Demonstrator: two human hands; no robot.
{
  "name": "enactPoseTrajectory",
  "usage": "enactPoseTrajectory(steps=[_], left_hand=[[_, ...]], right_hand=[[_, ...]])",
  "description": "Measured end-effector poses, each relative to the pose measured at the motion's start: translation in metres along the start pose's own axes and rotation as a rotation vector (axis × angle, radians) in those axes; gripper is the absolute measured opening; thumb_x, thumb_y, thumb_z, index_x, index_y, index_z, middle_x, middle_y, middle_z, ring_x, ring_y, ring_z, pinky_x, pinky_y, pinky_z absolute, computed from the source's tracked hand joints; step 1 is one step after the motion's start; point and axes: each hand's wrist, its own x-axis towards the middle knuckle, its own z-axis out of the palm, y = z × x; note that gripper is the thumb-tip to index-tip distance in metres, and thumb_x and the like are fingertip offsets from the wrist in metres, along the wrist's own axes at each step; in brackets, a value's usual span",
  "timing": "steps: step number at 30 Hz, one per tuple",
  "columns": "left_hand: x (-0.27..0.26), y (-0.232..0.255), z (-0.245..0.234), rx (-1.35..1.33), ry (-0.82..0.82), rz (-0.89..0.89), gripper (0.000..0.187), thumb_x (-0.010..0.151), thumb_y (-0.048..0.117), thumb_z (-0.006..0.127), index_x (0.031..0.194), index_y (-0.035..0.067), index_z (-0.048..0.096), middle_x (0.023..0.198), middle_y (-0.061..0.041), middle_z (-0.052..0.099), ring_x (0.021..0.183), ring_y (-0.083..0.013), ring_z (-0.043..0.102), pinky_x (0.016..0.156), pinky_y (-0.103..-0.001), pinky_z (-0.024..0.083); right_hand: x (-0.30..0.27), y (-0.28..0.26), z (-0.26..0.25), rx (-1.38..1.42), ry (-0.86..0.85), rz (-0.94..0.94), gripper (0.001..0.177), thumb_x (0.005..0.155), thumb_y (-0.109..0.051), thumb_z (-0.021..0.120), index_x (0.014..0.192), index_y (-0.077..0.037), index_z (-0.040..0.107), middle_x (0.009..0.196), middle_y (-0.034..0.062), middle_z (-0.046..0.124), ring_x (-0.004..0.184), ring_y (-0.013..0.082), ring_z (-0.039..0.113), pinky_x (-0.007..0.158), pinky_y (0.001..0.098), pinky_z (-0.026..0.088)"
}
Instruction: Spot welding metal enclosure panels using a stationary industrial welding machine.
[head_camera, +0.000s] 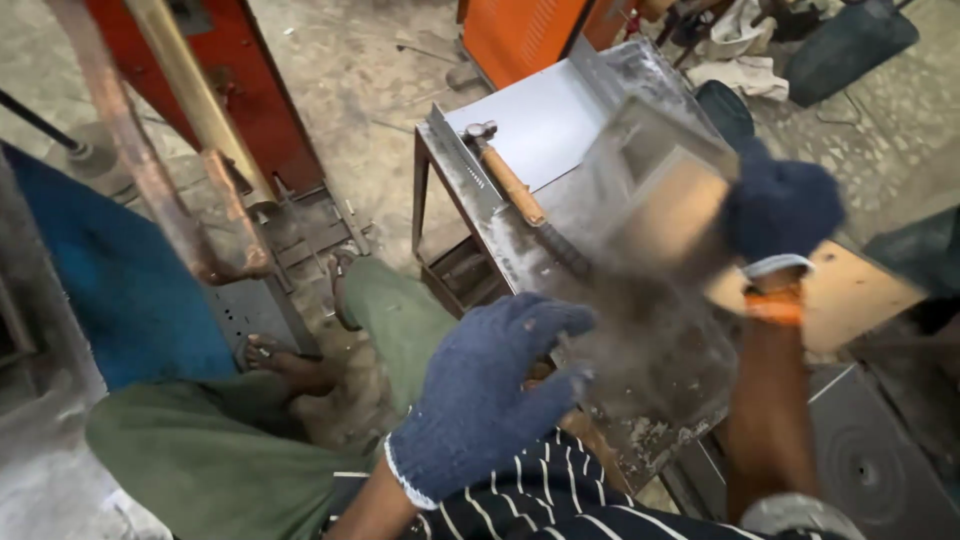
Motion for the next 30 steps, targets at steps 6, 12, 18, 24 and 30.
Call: enactPoseTrajectory(steps=[6, 12, 18, 24, 30], left_hand=[[0.012, -0.055, 0.024, -0.234, -0.147, -0.29, 0.037, 0.091, 0.035, 0.065, 0.114, 0.008, 0.074, 0.106, -0.01, 0.076, 0.09, -0.0222, 0.075, 0.082, -0.035, 0.059], [0.037, -0.116, 0.067, -0.275, -0.068, -0.514, 0.036, 0.092, 0.035, 0.063, 0.109, 0.006, 0.076, 0.091, -0.008, 0.078, 0.08, -0.0169, 0.074, 0.075, -0.031, 0.057], [0.031, -0.149, 0.081, -0.545, 0.061, -0.592, 0.032, 0.095, 0.028, 0.064, 0.104, 0.0, 0.076, 0.082, -0.005, 0.076, 0.069, -0.0109, 0.066, 0.066, -0.028, 0.054], [-0.003, -0.179, 0.06, -0.622, 0.309, -0.529, 0.028, 0.097, 0.022, 0.065, 0.105, -0.003, 0.077, 0.088, -0.003, 0.076, 0.076, -0.0073, 0.066, 0.069, -0.025, 0.054], [-0.059, -0.227, 0.027, -0.8, 0.718, -0.636, 0.02, 0.098, 0.019, 0.067, 0.101, 0.002, 0.076, 0.077, -0.002, 0.07, 0.063, -0.0103, 0.059, 0.056, -0.026, 0.045]], right_hand=[[-0.027, -0.014, 0.101, 0.196, -0.463, 0.097, 0.063, 0.092, -0.066, 0.069, 0.078, -0.005, 0.072, 0.077, 0.0229, 0.068, 0.074, 0.0457, 0.065, 0.068, 0.0562, 0.051], [-0.069, -0.046, 0.146, 0.22, -0.325, 0.021, 0.055, 0.085, -0.066, 0.072, 0.085, -0.011, 0.074, 0.078, 0.0194, 0.07, 0.074, 0.0424, 0.067, 0.066, 0.055, 0.052], [-0.051, -0.048, 0.15, 0.248, -0.258, -0.001, 0.047, 0.086, -0.058, 0.077, 0.092, -0.012, 0.075, 0.08, 0.0195, 0.069, 0.074, 0.0412, 0.066, 0.064, 0.0534, 0.052], [-0.058, -0.139, 0.106, 0.508, 0.081, -0.215, 0.014, 0.095, -0.015, 0.075, 0.094, -0.004, 0.067, 0.094, 0.0164, 0.065, 0.091, 0.0391, 0.063, 0.082, 0.0483, 0.052], [-0.149, -0.312, 0.047, 1.22, -0.504, -0.446, 0.03, 0.083, -0.01, 0.075, 0.11, -0.002, 0.069, 0.104, 0.0188, 0.072, 0.096, 0.0375, 0.07, 0.087, 0.0441, 0.055]])
